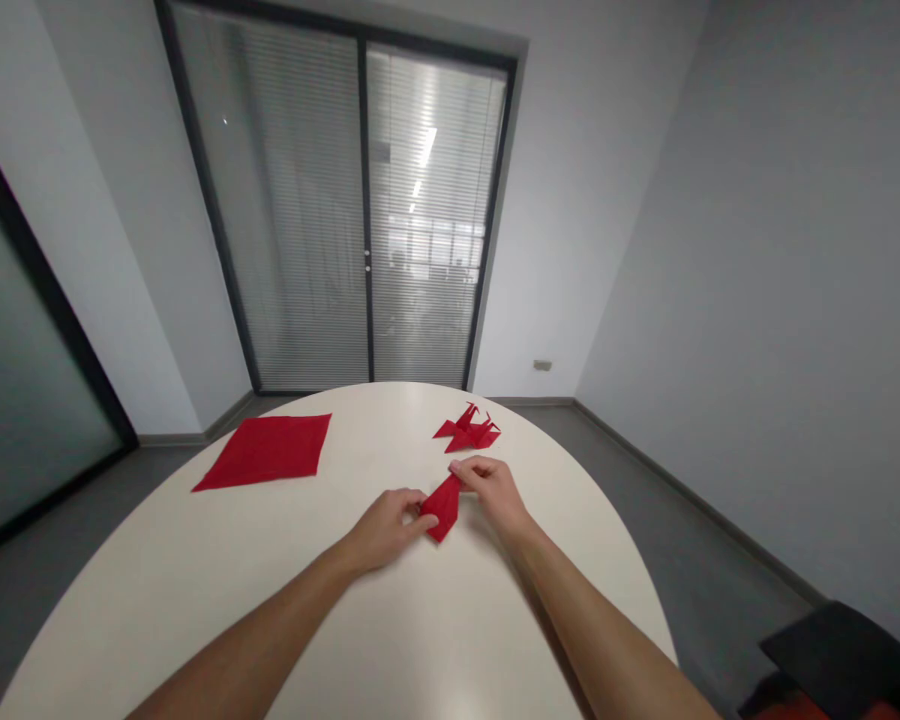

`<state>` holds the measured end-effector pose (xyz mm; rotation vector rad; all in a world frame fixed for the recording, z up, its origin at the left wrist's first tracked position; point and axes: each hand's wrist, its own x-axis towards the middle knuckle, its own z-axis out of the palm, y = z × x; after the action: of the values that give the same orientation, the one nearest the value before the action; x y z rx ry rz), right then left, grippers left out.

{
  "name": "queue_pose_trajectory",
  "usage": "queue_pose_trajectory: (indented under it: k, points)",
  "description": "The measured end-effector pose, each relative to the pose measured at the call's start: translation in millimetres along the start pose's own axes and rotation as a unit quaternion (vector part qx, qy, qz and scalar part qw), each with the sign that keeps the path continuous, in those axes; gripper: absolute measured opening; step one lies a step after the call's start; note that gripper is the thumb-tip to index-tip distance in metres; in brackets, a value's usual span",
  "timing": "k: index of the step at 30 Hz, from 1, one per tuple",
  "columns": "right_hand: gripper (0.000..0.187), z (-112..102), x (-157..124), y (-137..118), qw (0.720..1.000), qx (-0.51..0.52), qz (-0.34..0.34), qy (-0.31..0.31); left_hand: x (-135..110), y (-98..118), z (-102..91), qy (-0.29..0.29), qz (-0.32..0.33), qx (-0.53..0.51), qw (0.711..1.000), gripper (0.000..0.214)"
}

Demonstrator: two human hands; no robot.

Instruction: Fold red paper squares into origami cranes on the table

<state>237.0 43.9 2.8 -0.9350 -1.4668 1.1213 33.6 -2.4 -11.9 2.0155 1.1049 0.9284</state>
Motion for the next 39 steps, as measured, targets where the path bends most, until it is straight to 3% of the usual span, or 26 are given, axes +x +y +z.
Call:
queue_pose_trajectory:
  k: [4, 7, 10, 13, 18, 24, 29, 34, 39]
  points:
    - [0.043, -7.3, 1.5, -3.6, 0.999, 0.012, 0.007, 0.036, 1.9, -4.8, 1.2, 0.058, -0.017, 0.01, 0.998, 0.018]
    - [0.048, -3.4, -1.7, 2.3, 0.999, 0.002, 0.025, -0.022, 5.2, -7.0, 0.8, 0.126, -0.035, -0.019, 0.991, 0.019]
    - [0.053, 9.7, -7.1, 11.2, 0.993, 0.036, 0.037, -0.109, 7.4, -6.7, -0.3, 0.154, -0.04, -0.028, 0.987, 0.019]
    - [0.049, 20.0, -10.9, 16.6, 0.989, 0.062, 0.022, -0.133, 7.4, -4.1, -0.5, 0.153, -0.033, -0.041, 0.987, 0.019]
    - [0.044, 17.0, -8.9, 18.1, 0.991, 0.083, 0.011, -0.105, 5.5, 1.6, 1.5, 0.134, -0.019, -0.061, 0.989, 0.024]
    - [0.028, 12.4, -6.2, 15.0, 0.996, -0.063, -0.016, -0.063, 4.4, 6.5, 0.8, 0.112, -0.017, -0.077, 0.991, 0.026]
    - [0.021, 13.6, -7.1, 11.5, 0.991, -0.12, -0.026, -0.061, 5.4, 7.4, -0.9, 0.104, -0.016, -0.083, 0.991, 0.029]
    - [0.024, 13.9, -9.1, 8.8, 0.988, -0.137, -0.025, -0.069, 7.2, 3.1, -0.8, 0.112, -0.011, -0.077, 0.991, 0.032]
    - [0.04, 14.8, -11.7, 7.4, 0.989, -0.124, -0.012, -0.077, 8.3, 1.7, -0.6, 0.121, -0.018, -0.065, 0.99, 0.031]
